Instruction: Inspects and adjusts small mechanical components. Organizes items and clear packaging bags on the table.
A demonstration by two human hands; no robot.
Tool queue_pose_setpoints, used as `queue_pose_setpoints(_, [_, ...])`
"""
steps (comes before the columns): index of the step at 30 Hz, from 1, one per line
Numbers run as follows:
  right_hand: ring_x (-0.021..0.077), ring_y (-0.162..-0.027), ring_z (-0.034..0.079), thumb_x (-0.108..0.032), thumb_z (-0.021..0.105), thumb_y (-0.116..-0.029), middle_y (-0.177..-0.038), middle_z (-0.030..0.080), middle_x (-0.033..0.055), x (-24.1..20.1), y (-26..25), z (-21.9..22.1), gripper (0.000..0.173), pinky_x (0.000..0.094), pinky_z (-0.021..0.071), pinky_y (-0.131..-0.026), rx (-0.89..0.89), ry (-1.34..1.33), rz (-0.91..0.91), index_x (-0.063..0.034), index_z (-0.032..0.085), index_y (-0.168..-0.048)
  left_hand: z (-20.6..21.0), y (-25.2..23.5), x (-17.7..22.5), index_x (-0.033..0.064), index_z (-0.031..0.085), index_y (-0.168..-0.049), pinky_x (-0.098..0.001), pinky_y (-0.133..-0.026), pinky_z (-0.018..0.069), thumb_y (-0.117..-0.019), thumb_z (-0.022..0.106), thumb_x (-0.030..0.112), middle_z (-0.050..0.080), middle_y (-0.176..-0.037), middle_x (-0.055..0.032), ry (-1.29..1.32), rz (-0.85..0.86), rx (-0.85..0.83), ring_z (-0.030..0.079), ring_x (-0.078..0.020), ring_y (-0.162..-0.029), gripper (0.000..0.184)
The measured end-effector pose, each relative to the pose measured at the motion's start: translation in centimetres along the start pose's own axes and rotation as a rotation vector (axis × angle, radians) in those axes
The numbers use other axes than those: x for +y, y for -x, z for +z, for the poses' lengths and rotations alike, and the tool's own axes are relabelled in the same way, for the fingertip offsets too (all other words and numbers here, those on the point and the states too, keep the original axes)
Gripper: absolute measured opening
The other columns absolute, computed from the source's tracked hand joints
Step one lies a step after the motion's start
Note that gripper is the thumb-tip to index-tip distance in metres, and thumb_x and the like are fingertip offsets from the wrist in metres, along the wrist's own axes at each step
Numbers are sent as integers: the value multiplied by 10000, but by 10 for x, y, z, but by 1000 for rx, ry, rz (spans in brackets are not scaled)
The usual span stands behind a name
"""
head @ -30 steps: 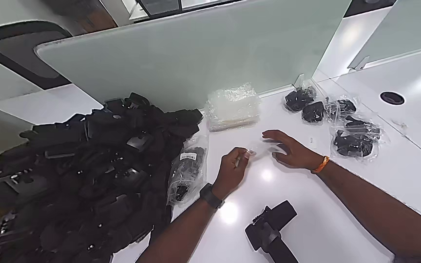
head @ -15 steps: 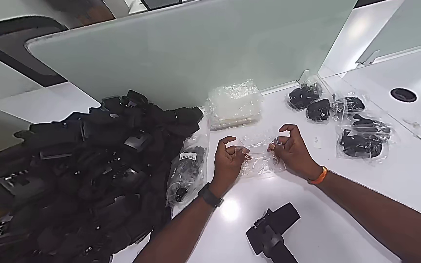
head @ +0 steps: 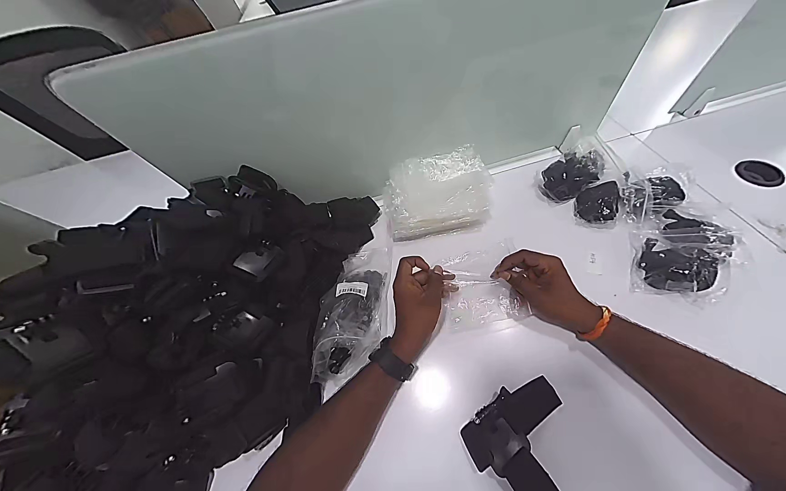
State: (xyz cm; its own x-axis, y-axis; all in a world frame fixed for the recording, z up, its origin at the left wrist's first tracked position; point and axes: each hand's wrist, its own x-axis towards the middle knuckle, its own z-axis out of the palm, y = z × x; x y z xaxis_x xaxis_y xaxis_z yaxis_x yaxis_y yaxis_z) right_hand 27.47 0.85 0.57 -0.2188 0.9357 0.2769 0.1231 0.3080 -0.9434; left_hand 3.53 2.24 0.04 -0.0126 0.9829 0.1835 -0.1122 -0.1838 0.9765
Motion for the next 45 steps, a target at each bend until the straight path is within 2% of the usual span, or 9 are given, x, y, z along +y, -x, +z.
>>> queue_pose_setpoints(9, [55,-609,577,-15,576,-1005,-1178,719,19,-1,-2,-4,288,219,512,-547,22,7,64,-97,699,-1253,-5,1,-9,-2,623,-835,-328,-788,611,-992,441,-55,716,-1129,-115,-137,187,-149,709,-144,-898,246])
queue_pose_setpoints(11, [47,-579,557,-16,566,-1009,-1233,706,6,0,-3,-6,345,217,501,-526,12,17,66,-133,678,-1313,-5,1,-9,-30,670,-986,-355,-855,607,-1006,468,-29,675,-1237,-140,-124,177,-222,700,-181,-1012,203])
queue_pose_setpoints(17, [47,-626,550,16,577,-974,-1423,601,6,-1,-5,-9,563,228,503,-570,-6,16,48,-177,536,-1501,-3,1,-2,124,460,-1532,-271,-616,586,-840,753,2,423,-1586,-50,-117,-16,-366,634,-76,-681,761])
queue_pose_setpoints(20, [69,-683,600,40,578,-965,-1458,579,12,-2,-7,-13,607,242,539,-607,-23,7,68,-158,494,-1533,-6,-2,1,164,373,-1595,-243,-566,544,-804,804,2,467,-1546,-54,-133,-63,-387,575,-57,-597,915])
queue_pose_setpoints(24, [103,-774,648,53,577,-963,-1480,563,16,-2,-8,-19,641,269,570,-664,-37,11,91,-171,466,-1554,-7,-4,4,174,268,-1628,-286,-595,598,-772,830,-25,711,-968,-96,-113,-131,-380,646,-128,-579,1043])
queue_pose_setpoints(27, [107,-782,648,37,595,-967,-1478,564,19,-2,-9,-22,644,268,570,-657,-2,4,92,-173,458,-1560,-9,-5,2,153,397,-1514,-299,-655,631,-798,794,-59,517,-1461,-86,-59,-106,-368,682,-137,-689,846])
queue_pose_setpoints(31, [109,-767,639,43,573,-976,-1493,542,23,-2,-10,-23,626,271,563,-637,21,-9,84,-166,457,-1555,-9,-6,-3,9,681,-1084,-229,-645,569,-839,766,-12,652,-1266,-98,-101,-22,-326,633,-64,-710,260])
queue_pose_setpoints(41, [200,-978,696,109,632,-889,-1511,504,56,-1,-11,-26,784,358,626,-763,26,-43,88,-187,383,-1571,-9,-5,1,161,425,-1567,-245,-572,568,-775,849,10,411,-1585,-51,-163,-112,-377,594,-66,-610,910])
queue_pose_setpoints(45, [154,-654,619,1,687,-918,-1121,646,59,0,-10,-26,626,315,572,-626,101,-23,182,-177,374,-1430,-8,-5,1,144,372,-1593,-224,-545,531,-780,851,21,444,-1541,-85,-163,-78,-311,550,-54,-571,951])
